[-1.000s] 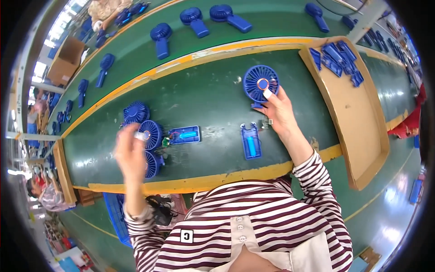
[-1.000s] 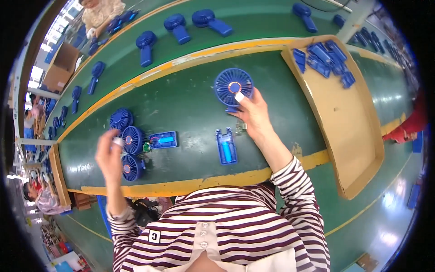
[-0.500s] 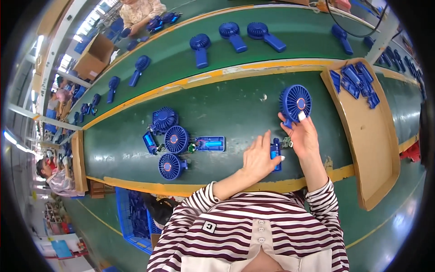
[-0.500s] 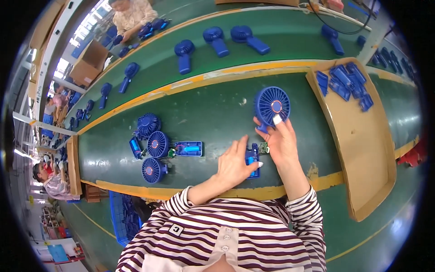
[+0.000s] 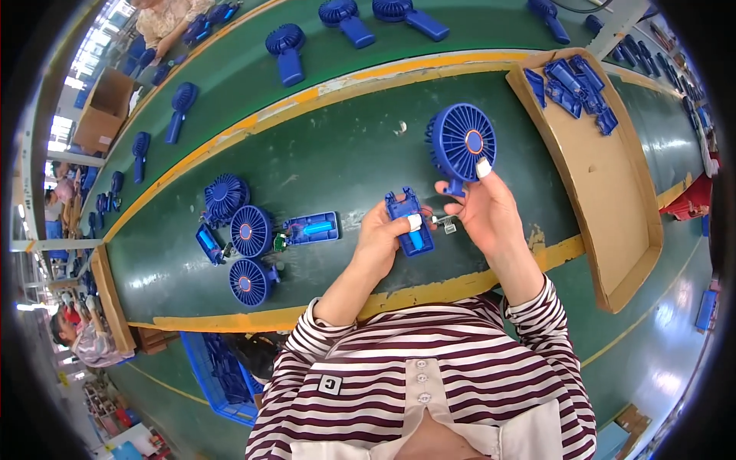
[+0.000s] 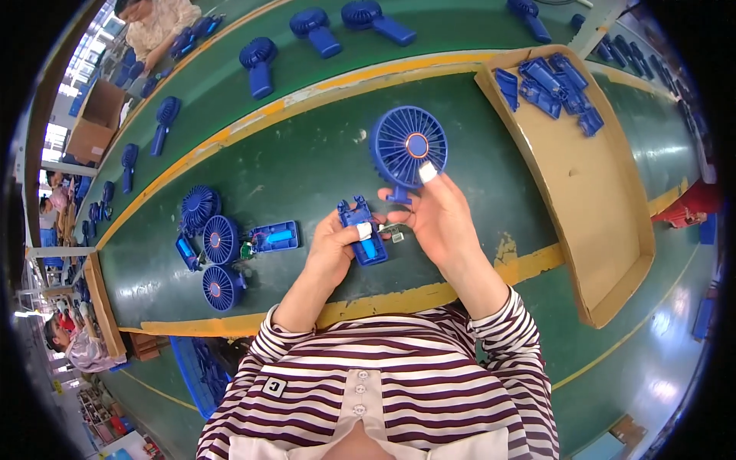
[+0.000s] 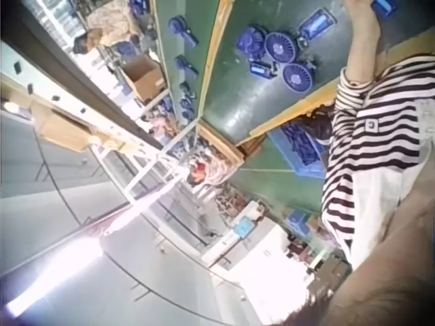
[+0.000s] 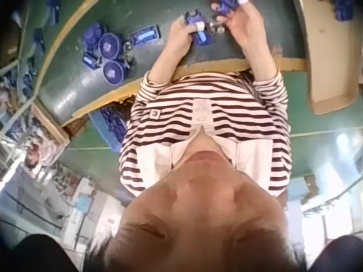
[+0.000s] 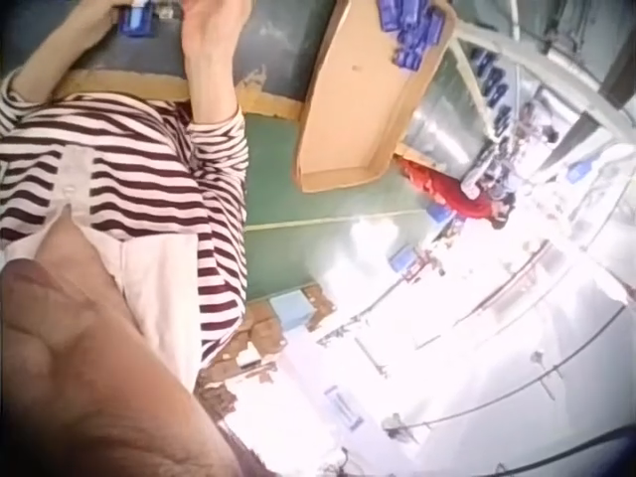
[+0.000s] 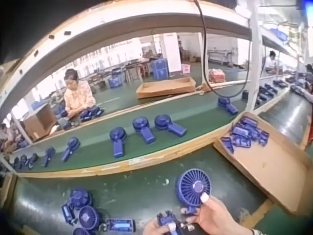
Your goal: The person assembles portable fans on a conveyor line, fitting the internal components and wires into the fan bodies, snapping on the plastic covers, testing the fans, and placing the assembled fans onto the conveyor belt.
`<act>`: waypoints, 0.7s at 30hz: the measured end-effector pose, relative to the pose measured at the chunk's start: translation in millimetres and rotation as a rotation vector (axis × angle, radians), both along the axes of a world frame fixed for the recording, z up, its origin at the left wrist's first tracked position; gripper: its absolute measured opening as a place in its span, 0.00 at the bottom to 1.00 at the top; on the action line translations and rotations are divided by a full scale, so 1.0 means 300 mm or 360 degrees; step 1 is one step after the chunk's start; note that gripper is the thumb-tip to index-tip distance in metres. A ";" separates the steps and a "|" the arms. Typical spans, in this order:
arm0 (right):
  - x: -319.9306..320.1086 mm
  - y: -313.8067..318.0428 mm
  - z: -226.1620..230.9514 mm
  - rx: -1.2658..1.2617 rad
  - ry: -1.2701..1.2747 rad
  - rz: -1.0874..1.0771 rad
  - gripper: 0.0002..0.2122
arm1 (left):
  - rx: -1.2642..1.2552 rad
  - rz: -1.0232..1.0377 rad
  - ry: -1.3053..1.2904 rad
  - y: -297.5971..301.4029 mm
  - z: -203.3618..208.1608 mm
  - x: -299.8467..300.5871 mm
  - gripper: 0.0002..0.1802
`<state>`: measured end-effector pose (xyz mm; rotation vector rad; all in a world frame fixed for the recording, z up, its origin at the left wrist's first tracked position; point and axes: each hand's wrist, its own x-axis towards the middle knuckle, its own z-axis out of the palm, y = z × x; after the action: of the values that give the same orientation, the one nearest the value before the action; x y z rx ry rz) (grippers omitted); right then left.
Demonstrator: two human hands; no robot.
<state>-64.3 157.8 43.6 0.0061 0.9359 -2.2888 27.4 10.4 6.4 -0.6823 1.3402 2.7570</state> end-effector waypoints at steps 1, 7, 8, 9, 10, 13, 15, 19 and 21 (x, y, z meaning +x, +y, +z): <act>0.006 0.008 -0.007 -0.0021 -0.0052 0.0029 0.17 | 0.0098 -0.0036 0.0051 -0.005 -0.001 0.005 0.19; 0.031 -0.057 -0.068 0.0367 0.0141 -0.0149 0.18 | 0.0226 -0.0052 -0.0078 0.007 0.029 0.028 0.19; 0.040 -0.072 -0.051 0.0438 0.0221 -0.0115 0.17 | 0.0090 -0.0069 -0.0112 0.014 0.042 0.025 0.18; 0.048 -0.091 -0.046 0.0456 0.0252 -0.0069 0.16 | -0.0046 -0.0086 -0.0147 0.019 0.050 0.023 0.17; 0.054 -0.106 -0.041 0.0474 0.0283 -0.0023 0.16 | -0.0075 -0.0070 -0.0076 0.023 0.050 0.020 0.15; 0.052 -0.130 -0.043 0.0458 0.0270 0.0055 0.16 | -0.0121 -0.0034 -0.0024 0.018 0.053 0.017 0.14; 0.055 -0.141 -0.041 0.0497 0.0301 0.0116 0.17 | -0.0166 -0.0035 -0.0018 0.017 0.041 0.013 0.14; 0.039 -0.158 -0.065 0.0376 0.0334 0.0087 0.18 | -0.0284 0.0009 0.0008 0.008 0.034 0.010 0.19; 0.030 -0.159 -0.065 0.0370 0.0341 0.0100 0.18 | -0.0331 0.0030 0.0144 -0.011 0.027 0.015 0.24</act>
<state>-55.4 110.2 24.1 -0.1693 1.2906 -2.1407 31.9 7.2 14.6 -0.5852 1.6644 2.7185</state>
